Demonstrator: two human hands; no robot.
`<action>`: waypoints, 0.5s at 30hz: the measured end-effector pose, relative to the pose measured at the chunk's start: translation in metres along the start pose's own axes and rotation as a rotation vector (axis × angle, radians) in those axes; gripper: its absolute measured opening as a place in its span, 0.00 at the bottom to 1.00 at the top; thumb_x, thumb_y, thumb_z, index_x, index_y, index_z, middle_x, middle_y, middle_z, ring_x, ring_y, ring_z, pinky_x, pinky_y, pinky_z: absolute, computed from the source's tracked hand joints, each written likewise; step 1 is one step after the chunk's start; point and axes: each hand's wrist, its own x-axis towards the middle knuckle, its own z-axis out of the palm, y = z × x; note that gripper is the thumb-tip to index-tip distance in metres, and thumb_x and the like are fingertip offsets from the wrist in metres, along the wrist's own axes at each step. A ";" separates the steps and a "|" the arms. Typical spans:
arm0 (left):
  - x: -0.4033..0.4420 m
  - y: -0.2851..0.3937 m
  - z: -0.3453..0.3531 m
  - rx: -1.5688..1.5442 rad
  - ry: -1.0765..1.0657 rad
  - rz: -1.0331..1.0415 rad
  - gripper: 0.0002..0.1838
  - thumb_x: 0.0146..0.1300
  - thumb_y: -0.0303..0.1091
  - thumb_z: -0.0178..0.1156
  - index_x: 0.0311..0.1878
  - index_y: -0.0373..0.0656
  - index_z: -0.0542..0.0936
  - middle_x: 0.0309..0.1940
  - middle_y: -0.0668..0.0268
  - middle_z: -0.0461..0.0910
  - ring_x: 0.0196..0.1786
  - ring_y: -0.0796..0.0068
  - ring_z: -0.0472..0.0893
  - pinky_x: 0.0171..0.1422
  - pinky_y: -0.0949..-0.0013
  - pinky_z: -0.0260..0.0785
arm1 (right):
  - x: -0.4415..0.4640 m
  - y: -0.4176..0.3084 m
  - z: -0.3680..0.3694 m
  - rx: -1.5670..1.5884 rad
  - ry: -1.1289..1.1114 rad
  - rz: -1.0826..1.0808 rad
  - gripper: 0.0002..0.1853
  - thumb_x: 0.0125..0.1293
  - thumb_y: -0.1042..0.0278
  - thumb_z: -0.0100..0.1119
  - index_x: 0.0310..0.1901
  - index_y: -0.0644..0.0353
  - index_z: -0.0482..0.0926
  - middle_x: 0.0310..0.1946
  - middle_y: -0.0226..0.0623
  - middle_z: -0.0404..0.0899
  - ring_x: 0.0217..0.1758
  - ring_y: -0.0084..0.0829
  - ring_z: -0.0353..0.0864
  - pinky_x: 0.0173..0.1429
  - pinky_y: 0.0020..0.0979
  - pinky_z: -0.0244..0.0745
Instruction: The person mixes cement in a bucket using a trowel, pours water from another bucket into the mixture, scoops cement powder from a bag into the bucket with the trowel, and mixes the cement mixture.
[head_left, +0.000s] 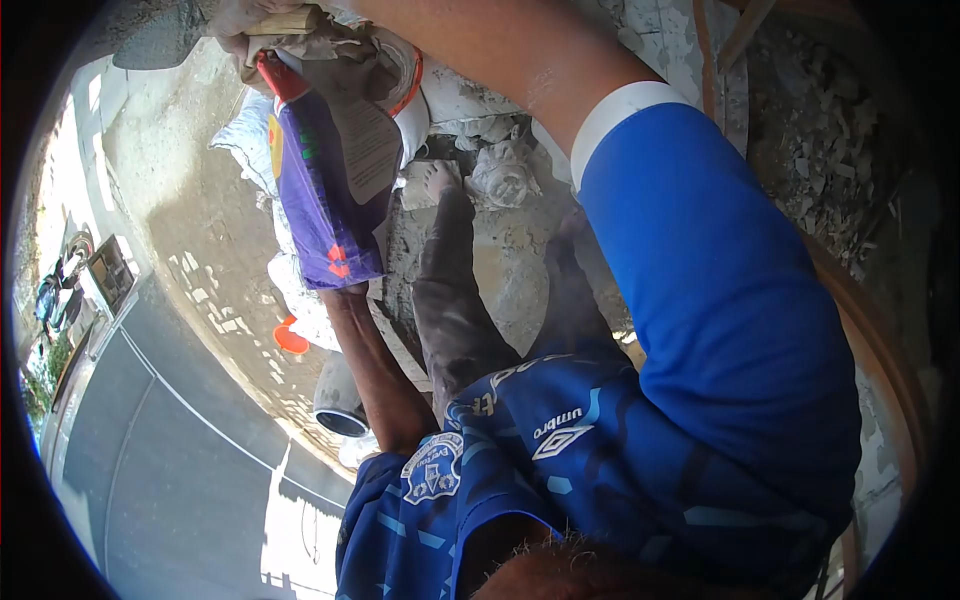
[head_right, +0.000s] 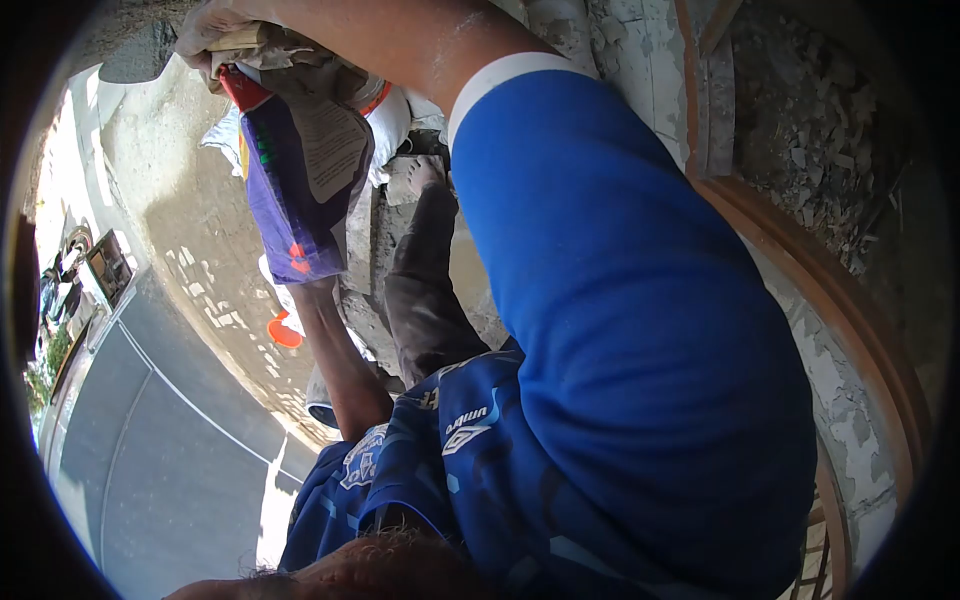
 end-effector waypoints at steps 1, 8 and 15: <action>0.008 -0.003 -0.010 -0.033 0.019 -0.020 0.29 0.59 0.24 0.42 0.67 0.31 0.63 0.67 0.47 0.66 0.70 0.63 0.65 0.76 0.66 0.57 | 0.003 0.002 -0.001 0.004 0.010 -0.002 0.18 0.55 0.64 0.66 0.42 0.68 0.78 0.32 0.50 0.82 0.38 0.46 0.84 0.44 0.43 0.78; 0.070 0.010 -0.074 0.002 -0.178 -0.089 0.22 0.75 0.37 0.42 0.67 0.37 0.67 0.61 0.56 0.75 0.61 0.64 0.75 0.68 0.62 0.68 | 0.012 0.013 -0.003 0.027 0.038 -0.002 0.18 0.55 0.63 0.66 0.42 0.68 0.78 0.32 0.50 0.82 0.38 0.46 0.84 0.44 0.43 0.78; 0.040 0.039 -0.027 -0.071 -0.242 -0.023 0.23 0.75 0.38 0.43 0.67 0.37 0.67 0.60 0.56 0.76 0.56 0.63 0.78 0.62 0.61 0.74 | 0.014 0.023 -0.006 0.044 0.049 0.014 0.18 0.55 0.63 0.67 0.42 0.68 0.78 0.32 0.49 0.82 0.38 0.45 0.84 0.44 0.42 0.78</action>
